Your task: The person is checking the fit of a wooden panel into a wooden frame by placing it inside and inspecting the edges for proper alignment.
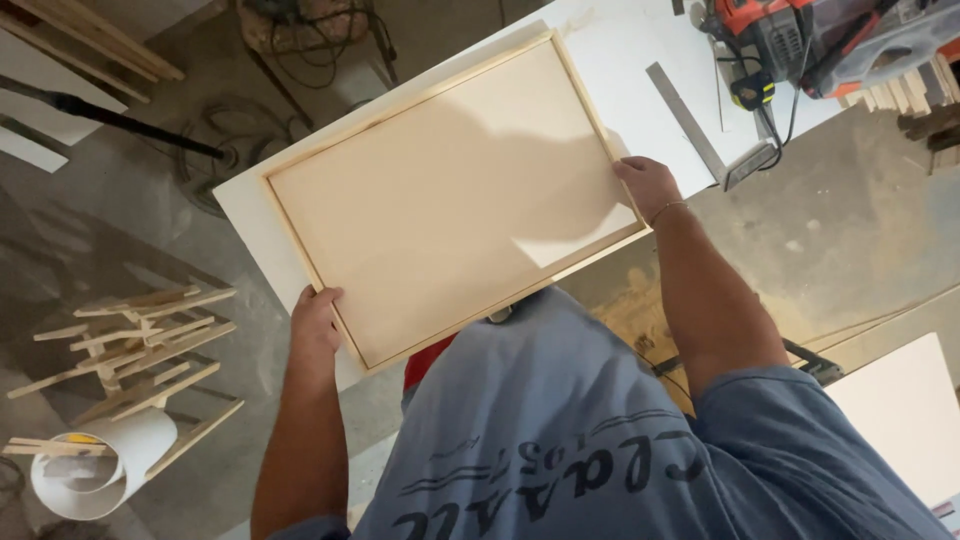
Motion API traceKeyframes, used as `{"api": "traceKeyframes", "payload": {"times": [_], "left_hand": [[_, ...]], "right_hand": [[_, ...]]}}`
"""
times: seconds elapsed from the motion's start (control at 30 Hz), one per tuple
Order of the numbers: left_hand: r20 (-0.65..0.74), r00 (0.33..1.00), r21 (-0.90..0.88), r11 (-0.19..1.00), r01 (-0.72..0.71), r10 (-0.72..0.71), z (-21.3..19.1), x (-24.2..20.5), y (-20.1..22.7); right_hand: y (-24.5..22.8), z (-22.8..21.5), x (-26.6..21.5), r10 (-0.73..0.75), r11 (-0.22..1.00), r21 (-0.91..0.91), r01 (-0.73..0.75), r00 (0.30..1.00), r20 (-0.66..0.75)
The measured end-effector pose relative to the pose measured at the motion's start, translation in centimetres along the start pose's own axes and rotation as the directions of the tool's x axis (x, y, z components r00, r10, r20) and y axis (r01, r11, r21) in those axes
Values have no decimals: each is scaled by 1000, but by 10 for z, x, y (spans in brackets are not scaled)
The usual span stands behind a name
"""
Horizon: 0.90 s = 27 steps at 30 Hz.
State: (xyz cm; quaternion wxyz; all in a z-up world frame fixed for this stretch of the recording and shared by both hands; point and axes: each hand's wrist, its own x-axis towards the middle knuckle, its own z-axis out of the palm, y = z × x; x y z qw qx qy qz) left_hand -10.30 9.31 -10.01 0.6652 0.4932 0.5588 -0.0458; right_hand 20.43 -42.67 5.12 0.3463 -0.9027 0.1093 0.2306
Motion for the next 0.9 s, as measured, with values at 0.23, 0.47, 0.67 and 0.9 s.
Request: {"api": "traceKeyframes", "payload": {"times": [0.23,0.47,0.67,0.9], "left_hand": [[13,1000,-26,1000,-2,2,-1,0,1],[1,999,-27,999,-36,36,4,-14,7],[-6,1000,46,999,-5,6,6,-17,14],[200,979,-143,987,76,-47,-30,47,-34]], "right_hand": [[14,7,15,35,999,16,-35,999,-16],[4,4,5,72,997,27,-71,997,-31],[-19,-4,-19,121,989,94,-117,992,-31],[103,28,83,125,940,317,-123,992,14]]}}
